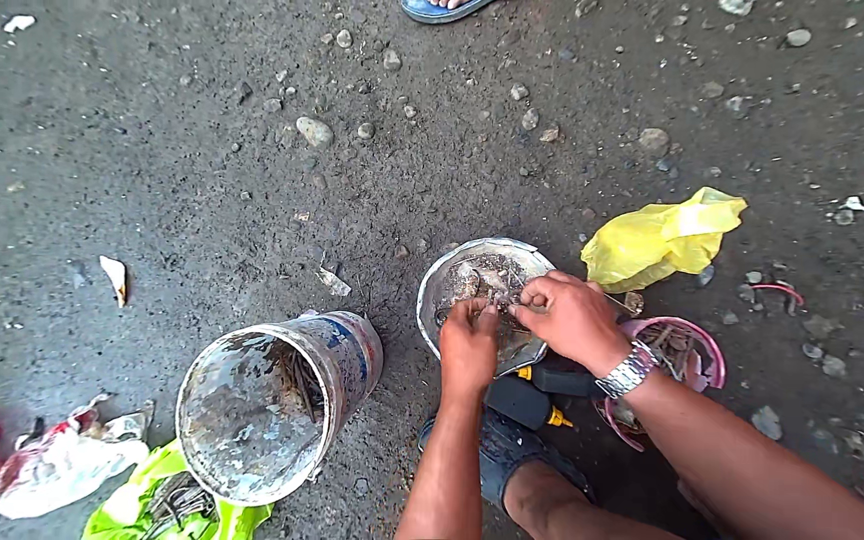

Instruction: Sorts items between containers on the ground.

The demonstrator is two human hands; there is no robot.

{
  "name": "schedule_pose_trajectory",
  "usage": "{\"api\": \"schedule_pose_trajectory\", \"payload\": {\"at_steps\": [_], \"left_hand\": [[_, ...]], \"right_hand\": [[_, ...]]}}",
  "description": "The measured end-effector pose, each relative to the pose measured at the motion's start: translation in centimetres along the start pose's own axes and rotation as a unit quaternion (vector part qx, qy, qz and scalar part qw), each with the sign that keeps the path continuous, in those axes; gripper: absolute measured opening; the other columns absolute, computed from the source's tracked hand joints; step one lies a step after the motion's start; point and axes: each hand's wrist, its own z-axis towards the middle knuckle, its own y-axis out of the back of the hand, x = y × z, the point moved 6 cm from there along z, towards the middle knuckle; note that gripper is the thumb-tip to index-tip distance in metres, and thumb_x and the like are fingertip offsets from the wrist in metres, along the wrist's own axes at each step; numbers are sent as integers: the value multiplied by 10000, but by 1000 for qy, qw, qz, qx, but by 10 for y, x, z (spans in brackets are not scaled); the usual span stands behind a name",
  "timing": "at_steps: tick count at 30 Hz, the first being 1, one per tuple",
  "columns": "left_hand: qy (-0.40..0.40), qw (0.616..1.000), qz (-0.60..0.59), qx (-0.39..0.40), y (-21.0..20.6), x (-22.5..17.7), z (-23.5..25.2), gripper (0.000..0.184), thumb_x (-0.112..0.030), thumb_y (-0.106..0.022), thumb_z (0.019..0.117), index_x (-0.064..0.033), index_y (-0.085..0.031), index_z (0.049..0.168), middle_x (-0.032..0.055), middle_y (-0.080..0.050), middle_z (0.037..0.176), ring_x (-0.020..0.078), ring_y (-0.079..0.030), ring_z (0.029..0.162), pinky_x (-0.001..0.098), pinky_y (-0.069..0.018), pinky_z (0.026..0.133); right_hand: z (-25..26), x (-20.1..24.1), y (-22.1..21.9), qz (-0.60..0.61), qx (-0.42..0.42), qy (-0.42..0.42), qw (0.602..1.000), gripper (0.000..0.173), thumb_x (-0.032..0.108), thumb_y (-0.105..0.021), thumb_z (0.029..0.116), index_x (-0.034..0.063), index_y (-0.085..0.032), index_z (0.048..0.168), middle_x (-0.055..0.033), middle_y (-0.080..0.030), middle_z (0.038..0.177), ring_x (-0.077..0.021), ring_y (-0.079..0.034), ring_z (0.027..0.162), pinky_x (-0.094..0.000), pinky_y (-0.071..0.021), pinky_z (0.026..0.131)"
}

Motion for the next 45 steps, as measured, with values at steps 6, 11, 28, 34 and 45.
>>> {"api": "schedule_pose_trajectory", "payload": {"at_steps": [6,11,28,34,45], "left_hand": [[47,932,-359,11,13,6,-41,128,-103,-578,1032,-26,-675,1062,34,-517,668,78,-434,528,226,-389,507],[16,931,-364,15,25,-7,-54,71,-47,-608,996,-5,-659,1022,63,-555,702,79,-448,540,219,-394,509],[-142,983,112,-24,89,-31,-126,285,-313,-612,1021,-79,-724,1139,53,-724,1012,145,-698,873,381,-597,815],[-85,968,66,-227,260,19,-197,211,-237,-609,1022,-94,-737,1108,-6,-733,916,88,-682,782,320,-592,721],[91,874,-219,-424,381,135,-203,318,-259,-442,1110,-51,-681,1138,-14,-480,630,66,-410,465,217,-384,446]], "right_hand": [[-19,9,14,276,54,11,959,99,276,-706,927,194,-746,965,61,-721,886,-89,-686,778,-356,-598,702],[-30,20,20,334,29,37,941,123,277,-704,878,216,-747,976,74,-706,942,-90,-671,810,-307,-586,686],[-73,74,-8,454,199,72,866,586,145,-712,889,123,-577,1459,-102,-772,920,-242,-760,785,-388,-659,759],[-84,117,27,470,302,199,805,490,53,-609,972,-25,-521,1449,-78,-769,1113,-218,-751,1001,-390,-614,939],[-57,72,19,453,243,129,848,457,76,-557,972,-39,-550,1415,-99,-767,1056,-209,-750,953,-340,-615,912]]}}
